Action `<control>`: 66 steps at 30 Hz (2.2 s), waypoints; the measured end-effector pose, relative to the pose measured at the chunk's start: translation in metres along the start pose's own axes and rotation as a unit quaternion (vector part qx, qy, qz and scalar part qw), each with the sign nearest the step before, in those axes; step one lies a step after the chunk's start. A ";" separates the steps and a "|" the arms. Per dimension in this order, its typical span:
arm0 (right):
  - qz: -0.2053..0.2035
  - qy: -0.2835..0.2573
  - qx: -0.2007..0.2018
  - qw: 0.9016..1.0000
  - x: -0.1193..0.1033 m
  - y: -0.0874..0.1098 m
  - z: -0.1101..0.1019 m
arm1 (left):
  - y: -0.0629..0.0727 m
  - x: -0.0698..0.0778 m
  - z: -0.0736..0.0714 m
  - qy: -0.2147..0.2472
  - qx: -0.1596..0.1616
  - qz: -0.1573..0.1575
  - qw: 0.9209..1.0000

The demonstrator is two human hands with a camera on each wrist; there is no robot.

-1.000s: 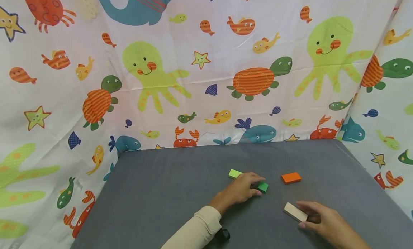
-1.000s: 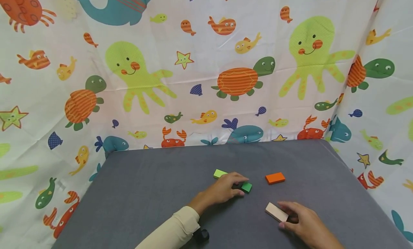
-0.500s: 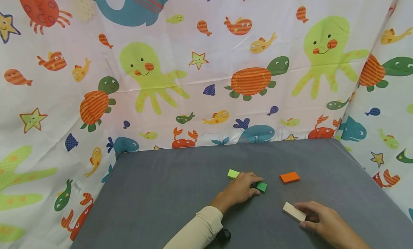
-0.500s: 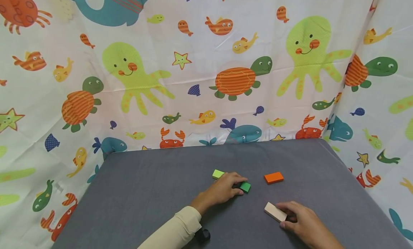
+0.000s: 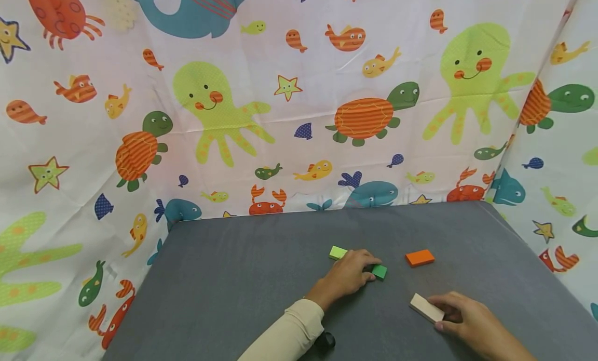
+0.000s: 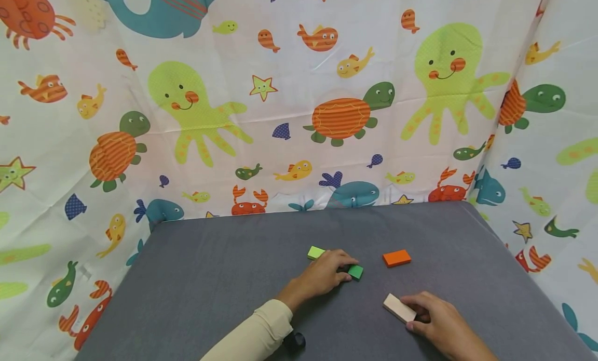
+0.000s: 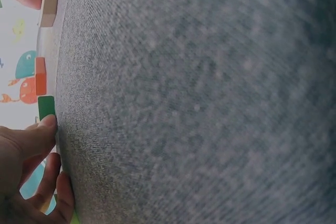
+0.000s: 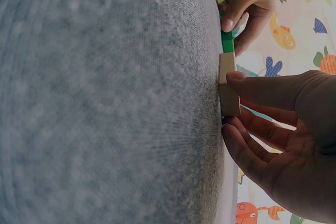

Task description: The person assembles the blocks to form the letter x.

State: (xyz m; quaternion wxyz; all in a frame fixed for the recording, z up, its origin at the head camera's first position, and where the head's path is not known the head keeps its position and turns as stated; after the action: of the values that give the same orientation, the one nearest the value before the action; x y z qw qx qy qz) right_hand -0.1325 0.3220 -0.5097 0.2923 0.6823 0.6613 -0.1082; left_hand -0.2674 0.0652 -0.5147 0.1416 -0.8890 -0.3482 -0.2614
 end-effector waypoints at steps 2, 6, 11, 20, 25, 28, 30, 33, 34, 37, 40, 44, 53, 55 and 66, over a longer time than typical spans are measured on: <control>0.004 0.007 0.002 1.000 -0.001 0.000 0.000 | 0.000 0.000 0.000 0.002 0.000 0.000 1.000; 0.007 0.017 0.004 1.000 -0.002 0.001 0.000 | 0.001 0.000 -0.001 0.003 -0.001 0.001 1.000; -0.008 0.025 0.011 1.000 0.000 0.002 0.000 | 0.002 0.000 -0.003 0.013 -0.005 -0.002 1.000; -0.021 0.028 0.021 0.999 0.003 0.003 -0.002 | 0.004 -0.001 -0.006 0.043 -0.010 0.008 0.999; -0.021 0.029 0.016 0.999 0.003 0.003 -0.003 | 0.006 -0.003 -0.009 0.066 -0.013 0.020 0.998; -0.022 0.029 0.017 0.999 0.003 0.004 -0.003 | 0.008 -0.004 -0.010 0.072 -0.016 0.025 0.997; -0.028 0.031 0.021 0.999 0.003 0.005 -0.003 | 0.009 -0.006 -0.010 0.073 -0.017 0.030 0.997; -0.035 0.036 0.031 0.998 0.003 0.006 -0.004 | 0.010 -0.007 -0.011 0.071 -0.019 0.036 0.997; -0.035 0.037 0.033 0.998 0.003 0.006 -0.004 | 0.011 -0.007 -0.012 0.071 -0.019 0.037 0.997; -0.027 0.039 0.035 0.998 0.002 0.006 -0.003 | 0.013 -0.007 -0.013 0.069 -0.019 0.040 0.997; -0.012 0.033 0.028 0.999 0.000 0.005 -0.003 | 0.015 -0.006 -0.014 0.069 -0.021 0.042 0.997; -0.004 0.030 0.023 0.999 -0.001 0.005 -0.003 | 0.018 -0.005 -0.016 0.065 -0.028 0.044 0.997; 0.000 0.034 0.035 0.999 -0.007 0.004 -0.002 | 0.022 -0.001 -0.017 0.055 -0.038 0.044 0.997; 0.000 0.035 0.039 0.999 -0.008 0.004 -0.002 | 0.023 -0.001 -0.017 0.052 -0.037 0.047 0.997; -0.008 0.035 0.037 0.999 -0.015 0.004 -0.005 | 0.026 -0.001 -0.018 0.052 -0.030 0.064 0.996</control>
State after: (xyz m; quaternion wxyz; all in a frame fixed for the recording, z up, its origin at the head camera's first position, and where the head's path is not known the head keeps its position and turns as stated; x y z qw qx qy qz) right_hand -0.1312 0.3118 -0.4969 0.2428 0.6904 0.6723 -0.1114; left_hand -0.2569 0.0385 -0.5021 0.1495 -0.8987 -0.2745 -0.3078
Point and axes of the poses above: each hand's wrist, its own y-axis away from the middle knuckle, its own z-axis out of the palm, x = y × z, the point moved 1 cm from there along -y, towards the middle knuckle, and after that the axes turned 9 degrees about y, right-handed, at the moved point
